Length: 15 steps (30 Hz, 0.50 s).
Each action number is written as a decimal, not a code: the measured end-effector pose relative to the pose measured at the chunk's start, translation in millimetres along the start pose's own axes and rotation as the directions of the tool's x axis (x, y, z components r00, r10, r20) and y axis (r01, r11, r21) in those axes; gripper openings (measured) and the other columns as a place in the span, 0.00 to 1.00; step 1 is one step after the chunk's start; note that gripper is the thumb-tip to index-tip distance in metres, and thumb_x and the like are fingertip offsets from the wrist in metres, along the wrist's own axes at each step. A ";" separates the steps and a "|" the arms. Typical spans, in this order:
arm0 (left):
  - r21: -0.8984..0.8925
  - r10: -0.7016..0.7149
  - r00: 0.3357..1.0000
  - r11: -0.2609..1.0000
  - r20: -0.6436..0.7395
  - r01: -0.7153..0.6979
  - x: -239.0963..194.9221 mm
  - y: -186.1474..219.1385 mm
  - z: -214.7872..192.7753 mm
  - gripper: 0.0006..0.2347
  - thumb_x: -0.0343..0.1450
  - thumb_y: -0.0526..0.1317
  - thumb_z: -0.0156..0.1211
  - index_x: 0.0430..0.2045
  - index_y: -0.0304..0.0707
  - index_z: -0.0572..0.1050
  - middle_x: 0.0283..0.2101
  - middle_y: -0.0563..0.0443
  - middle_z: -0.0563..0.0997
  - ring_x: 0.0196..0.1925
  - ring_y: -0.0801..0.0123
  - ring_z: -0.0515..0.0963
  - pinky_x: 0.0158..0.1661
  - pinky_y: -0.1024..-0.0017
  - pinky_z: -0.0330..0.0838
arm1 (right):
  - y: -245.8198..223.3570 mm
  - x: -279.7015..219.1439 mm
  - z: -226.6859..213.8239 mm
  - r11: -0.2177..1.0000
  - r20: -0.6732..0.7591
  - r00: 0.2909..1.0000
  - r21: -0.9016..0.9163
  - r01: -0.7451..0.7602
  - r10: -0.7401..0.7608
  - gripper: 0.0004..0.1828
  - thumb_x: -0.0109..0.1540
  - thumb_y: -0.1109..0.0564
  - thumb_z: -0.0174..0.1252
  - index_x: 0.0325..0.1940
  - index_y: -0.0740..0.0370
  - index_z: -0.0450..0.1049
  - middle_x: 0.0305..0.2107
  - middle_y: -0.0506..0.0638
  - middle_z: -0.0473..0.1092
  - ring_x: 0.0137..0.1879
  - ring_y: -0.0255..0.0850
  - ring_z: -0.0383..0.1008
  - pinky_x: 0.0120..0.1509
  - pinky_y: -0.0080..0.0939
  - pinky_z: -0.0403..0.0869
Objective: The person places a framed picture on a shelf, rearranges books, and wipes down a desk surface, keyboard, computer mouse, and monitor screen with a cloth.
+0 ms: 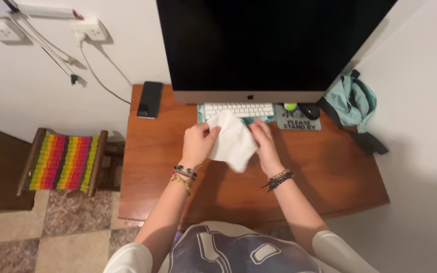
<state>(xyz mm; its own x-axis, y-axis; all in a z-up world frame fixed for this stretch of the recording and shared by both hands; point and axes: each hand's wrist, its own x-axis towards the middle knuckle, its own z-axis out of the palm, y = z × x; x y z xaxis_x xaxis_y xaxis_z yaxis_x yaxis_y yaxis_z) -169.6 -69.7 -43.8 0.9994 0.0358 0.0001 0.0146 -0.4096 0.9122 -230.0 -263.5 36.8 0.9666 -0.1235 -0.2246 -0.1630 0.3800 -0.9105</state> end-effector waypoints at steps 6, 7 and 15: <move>0.316 0.144 0.989 0.937 0.036 -0.148 -30.7 76.5 13.1 0.14 0.69 0.52 0.60 0.23 0.41 0.79 0.27 0.44 0.81 0.38 0.42 0.83 0.38 0.49 0.78 | 9.4 -15.6 -21.8 0.987 0.075 0.992 -0.135 -0.089 0.100 0.41 0.63 0.47 0.61 0.77 0.62 0.54 0.72 0.65 0.51 0.75 0.61 0.55 0.71 0.67 0.62; 0.267 0.100 0.992 0.956 0.076 -0.117 -36.3 90.2 13.0 0.15 0.71 0.53 0.56 0.25 0.40 0.79 0.29 0.41 0.82 0.41 0.39 0.82 0.40 0.47 0.77 | 9.5 -18.4 -19.8 0.981 0.146 0.986 -0.186 -0.050 0.078 0.46 0.61 0.53 0.65 0.78 0.62 0.50 0.73 0.65 0.47 0.77 0.63 0.51 0.73 0.67 0.60; 0.581 0.129 0.988 0.800 0.081 -0.152 -59.8 120.5 12.4 0.14 0.77 0.51 0.51 0.35 0.42 0.80 0.31 0.40 0.83 0.37 0.38 0.85 0.39 0.46 0.80 | 13.9 -21.9 -48.2 0.971 0.273 0.944 -0.196 -0.135 0.186 0.43 0.61 0.50 0.62 0.77 0.59 0.54 0.70 0.60 0.55 0.76 0.58 0.55 0.71 0.69 0.59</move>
<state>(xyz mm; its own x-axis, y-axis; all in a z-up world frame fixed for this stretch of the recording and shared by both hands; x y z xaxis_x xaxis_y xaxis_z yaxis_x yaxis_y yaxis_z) -227.2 -132.5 61.0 0.9922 -0.0918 0.0847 -0.1217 -0.8624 0.4913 -262.9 -299.7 12.3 0.9361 0.2040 -0.2866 -0.3272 0.2063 -0.9222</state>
